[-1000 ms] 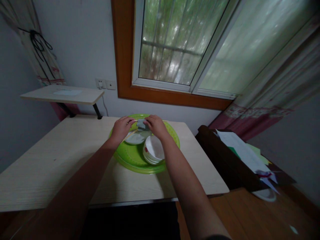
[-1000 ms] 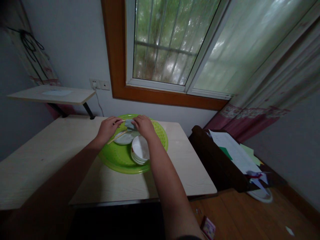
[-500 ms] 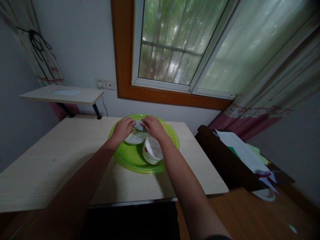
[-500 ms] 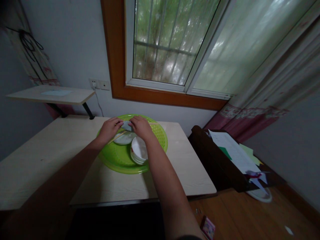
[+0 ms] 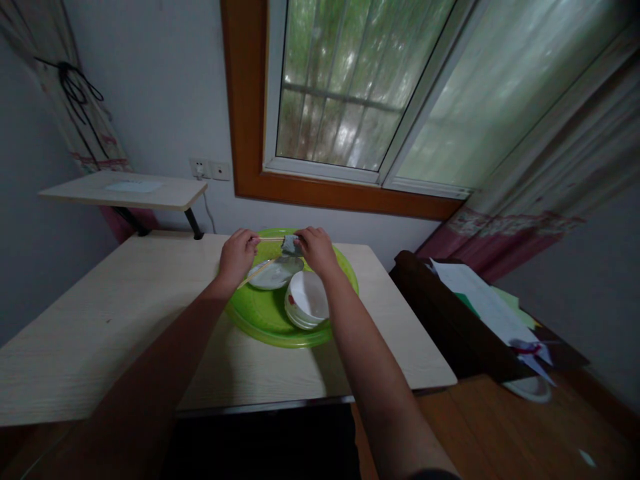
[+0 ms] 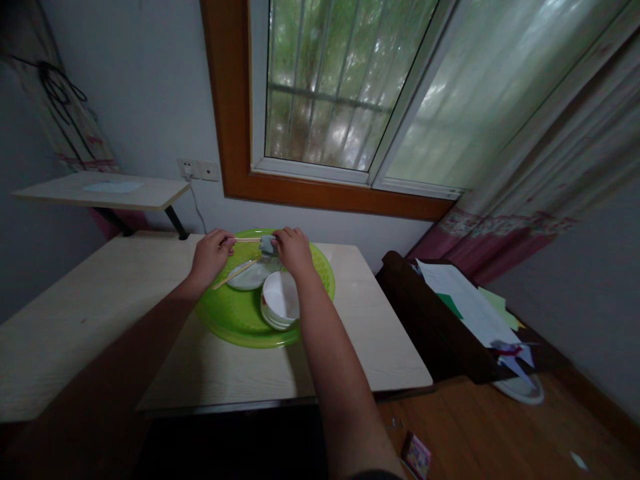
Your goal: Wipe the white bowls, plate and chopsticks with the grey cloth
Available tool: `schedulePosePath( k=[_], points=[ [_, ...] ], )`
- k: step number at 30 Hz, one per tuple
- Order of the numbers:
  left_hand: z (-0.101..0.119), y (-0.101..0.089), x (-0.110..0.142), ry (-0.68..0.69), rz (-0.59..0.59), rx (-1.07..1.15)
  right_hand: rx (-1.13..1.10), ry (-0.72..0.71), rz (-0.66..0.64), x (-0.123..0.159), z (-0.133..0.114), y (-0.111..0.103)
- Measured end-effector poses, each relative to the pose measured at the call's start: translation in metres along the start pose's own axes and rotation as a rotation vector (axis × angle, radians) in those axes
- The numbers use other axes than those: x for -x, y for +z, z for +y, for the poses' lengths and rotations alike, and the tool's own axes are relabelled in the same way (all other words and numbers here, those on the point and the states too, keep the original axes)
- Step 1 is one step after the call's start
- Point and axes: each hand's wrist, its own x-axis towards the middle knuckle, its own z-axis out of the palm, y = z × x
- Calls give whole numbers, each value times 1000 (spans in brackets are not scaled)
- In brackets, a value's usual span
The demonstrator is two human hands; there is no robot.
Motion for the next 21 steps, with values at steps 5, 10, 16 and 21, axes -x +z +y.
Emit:
schedulePosePath(
  k=[5, 10, 16, 21],
  points=[
    [-1, 2, -1, -77, -10, 104, 13, 31, 160, 0, -10, -4],
    [1, 0, -1, -136, 9, 203, -71, -69, 21, -1, -14, -2],
    [-1, -1, -2, -233, 42, 314, -25, -150, 3, 1, -20, -6],
    [1, 0, -3, -271, 35, 383, 83, -128, 28, 1, -26, -7]
  ],
)
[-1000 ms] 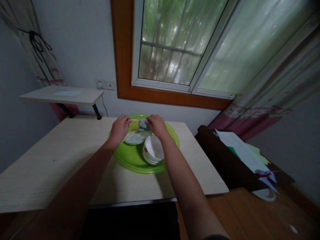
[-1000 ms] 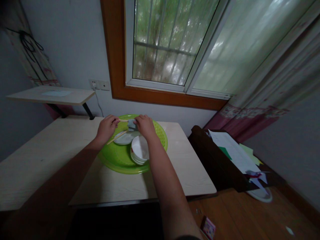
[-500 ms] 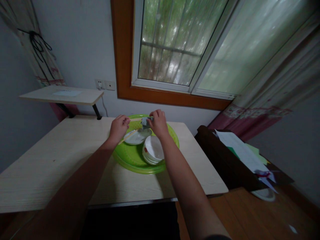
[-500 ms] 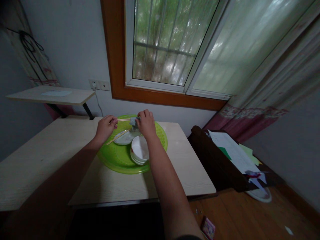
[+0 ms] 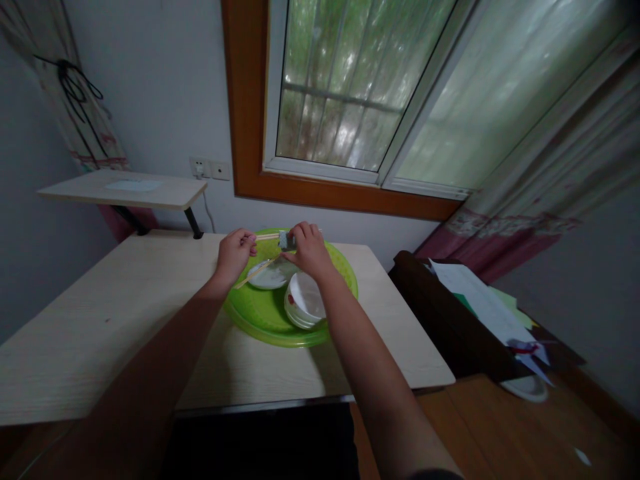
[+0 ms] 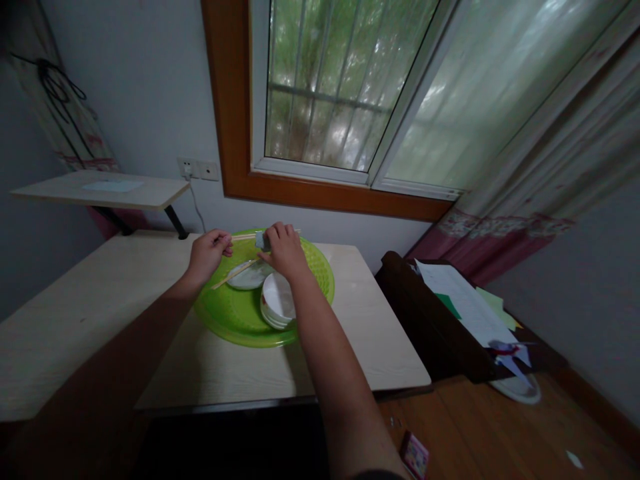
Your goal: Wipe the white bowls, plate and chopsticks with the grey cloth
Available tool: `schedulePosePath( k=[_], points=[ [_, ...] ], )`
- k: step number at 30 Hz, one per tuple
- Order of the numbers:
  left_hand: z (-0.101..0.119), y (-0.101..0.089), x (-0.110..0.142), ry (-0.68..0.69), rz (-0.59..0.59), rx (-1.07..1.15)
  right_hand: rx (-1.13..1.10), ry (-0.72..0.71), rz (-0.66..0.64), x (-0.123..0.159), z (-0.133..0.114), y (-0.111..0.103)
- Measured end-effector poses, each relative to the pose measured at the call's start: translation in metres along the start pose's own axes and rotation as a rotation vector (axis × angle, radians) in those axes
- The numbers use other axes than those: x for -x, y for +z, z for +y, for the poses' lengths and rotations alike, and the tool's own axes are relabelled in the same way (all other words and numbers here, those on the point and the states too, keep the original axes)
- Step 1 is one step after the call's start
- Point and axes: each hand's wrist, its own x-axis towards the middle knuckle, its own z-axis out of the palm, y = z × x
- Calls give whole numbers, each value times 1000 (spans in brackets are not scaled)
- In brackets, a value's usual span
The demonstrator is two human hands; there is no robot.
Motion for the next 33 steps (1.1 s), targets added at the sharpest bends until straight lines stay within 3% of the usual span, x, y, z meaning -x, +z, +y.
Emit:
schedulePosePath(
  k=[5, 11, 16, 21, 27, 33],
  points=[
    [-1, 0, 0, 13, -9, -48, -5, 18, 56, -1, 3, 5],
    [-4, -1, 1, 160, 23, -286, -193, 130, 165, -2, 21, 17],
    [-3, 2, 4, 279, -76, -438, -194, 327, 288, -1, 37, 21],
    [-3, 4, 8, 266, -147, -411, -143, 406, 392, 0, 42, 17],
    [-5, 5, 10, 212, -193, -364, -124, 387, 346, 0, 37, 11],
    [0, 4, 12, 208, -188, -351, 41, 543, 182, 3, 40, 9]
  ],
)
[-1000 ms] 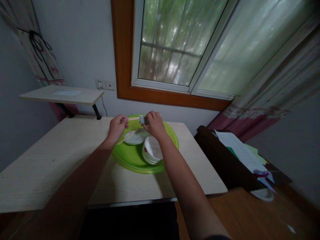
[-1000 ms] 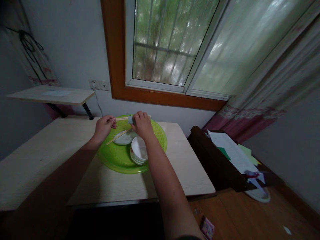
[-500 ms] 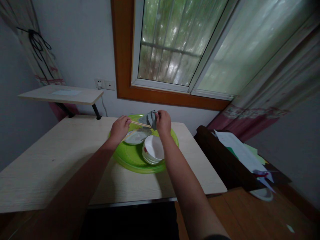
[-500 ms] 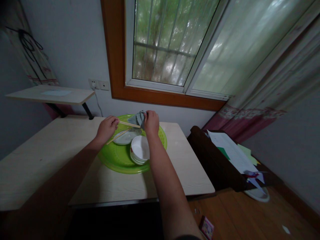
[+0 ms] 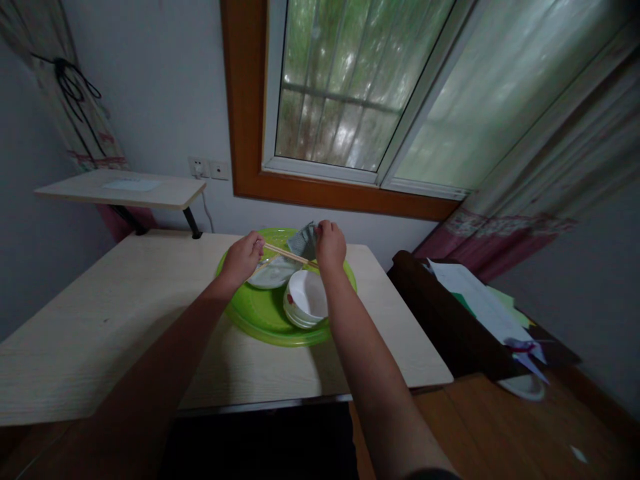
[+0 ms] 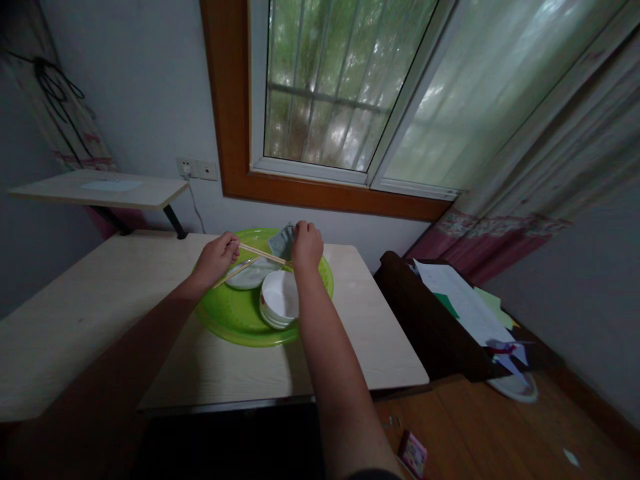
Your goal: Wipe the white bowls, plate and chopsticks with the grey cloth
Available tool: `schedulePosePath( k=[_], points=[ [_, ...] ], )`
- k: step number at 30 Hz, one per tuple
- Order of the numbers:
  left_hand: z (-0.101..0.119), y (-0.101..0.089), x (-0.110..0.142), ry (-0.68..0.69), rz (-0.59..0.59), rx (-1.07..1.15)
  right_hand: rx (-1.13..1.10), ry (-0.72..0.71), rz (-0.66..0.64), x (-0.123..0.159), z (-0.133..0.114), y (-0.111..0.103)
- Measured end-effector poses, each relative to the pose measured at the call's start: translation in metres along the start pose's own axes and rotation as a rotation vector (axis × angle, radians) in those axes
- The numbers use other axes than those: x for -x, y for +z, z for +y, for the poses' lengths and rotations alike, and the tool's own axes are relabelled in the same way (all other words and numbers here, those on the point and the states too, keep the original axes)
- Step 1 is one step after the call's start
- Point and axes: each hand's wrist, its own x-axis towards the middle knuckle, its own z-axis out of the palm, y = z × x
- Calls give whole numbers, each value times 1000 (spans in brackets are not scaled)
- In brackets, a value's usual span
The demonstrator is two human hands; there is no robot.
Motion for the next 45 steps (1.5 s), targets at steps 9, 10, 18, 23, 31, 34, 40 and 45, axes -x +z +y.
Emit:
schedulePosePath(
  k=[9, 10, 18, 23, 31, 34, 40, 45],
  points=[
    [1, 0, -1, -5, 7, -8, -131, -344, -167, 1, -1, 15],
    [1, 0, -1, -5, 7, -12, -165, -389, -183, 1, -3, 15],
    [1, -1, -2, -11, 20, 5, -461, -505, -276, 12, -24, 7],
    [1, -2, -3, -20, 38, 12, -607, -511, -355, 16, -35, 1],
    [1, -3, -3, -41, 39, 90, -631, -353, -444, 17, -31, 10],
    [0, -2, -3, -27, 19, 117, -604, -406, -452, 17, -31, 11],
    [-1, 2, -4, -63, 6, 270, -505, -559, -382, 21, -36, 9],
    [7, 0, -1, -35, -72, 271, -500, -600, -348, 26, -48, 9]
  ],
)
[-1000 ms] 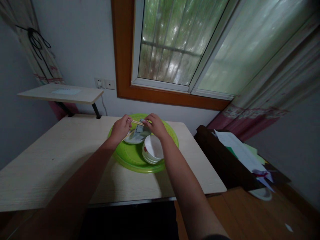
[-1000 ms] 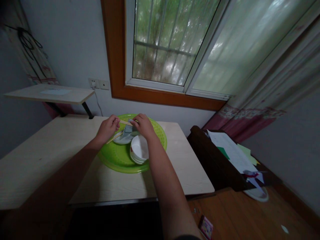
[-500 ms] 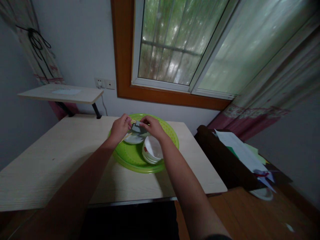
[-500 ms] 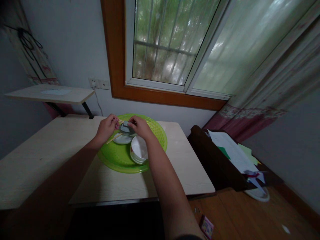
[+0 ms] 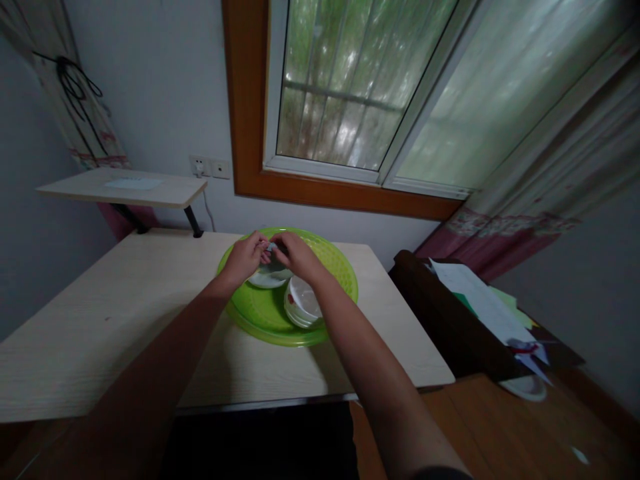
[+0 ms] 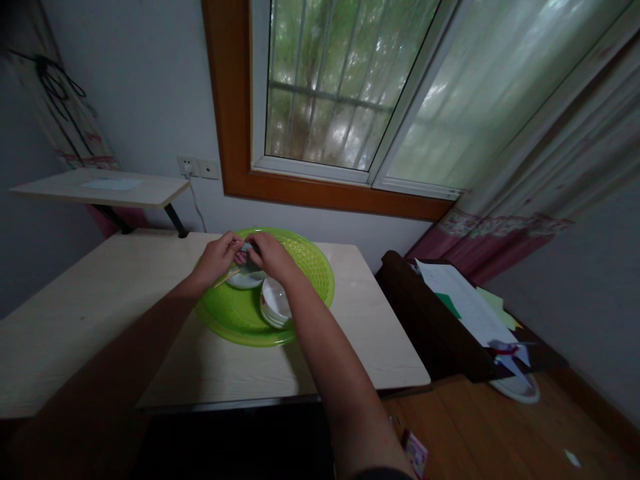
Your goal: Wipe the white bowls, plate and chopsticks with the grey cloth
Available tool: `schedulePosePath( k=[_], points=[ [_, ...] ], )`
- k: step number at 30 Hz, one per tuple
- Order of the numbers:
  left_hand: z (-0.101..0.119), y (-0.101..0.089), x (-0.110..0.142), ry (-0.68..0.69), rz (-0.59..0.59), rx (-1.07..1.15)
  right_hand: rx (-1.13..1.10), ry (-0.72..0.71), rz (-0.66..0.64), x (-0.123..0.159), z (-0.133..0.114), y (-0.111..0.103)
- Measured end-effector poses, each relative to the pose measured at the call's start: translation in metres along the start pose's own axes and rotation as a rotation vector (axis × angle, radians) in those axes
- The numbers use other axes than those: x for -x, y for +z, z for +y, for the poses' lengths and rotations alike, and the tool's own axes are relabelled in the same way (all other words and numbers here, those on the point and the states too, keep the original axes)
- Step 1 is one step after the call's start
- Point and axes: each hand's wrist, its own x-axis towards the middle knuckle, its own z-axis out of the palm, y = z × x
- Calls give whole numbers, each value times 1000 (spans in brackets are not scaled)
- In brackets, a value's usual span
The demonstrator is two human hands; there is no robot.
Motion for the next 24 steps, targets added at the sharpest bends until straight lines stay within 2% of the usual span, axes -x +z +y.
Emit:
schedulePosePath(
  k=[6, 12, 14, 20, 24],
  points=[
    [-5, -1, -2, -4, 63, -12, 22, 18, 4, -2, -1, 1],
    [-6, -9, -5, -41, 365, 3, 137, 77, 12, 1, 17, -8],
    [-3, -11, -5, -54, 414, -17, 176, 108, 18, 2, 22, -10],
    [-6, -12, -5, -64, 380, -30, 138, 141, 10, 4, 22, -13],
    [-11, -8, -6, -24, 260, -6, 63, 143, 20, 4, 17, -10]
  ],
)
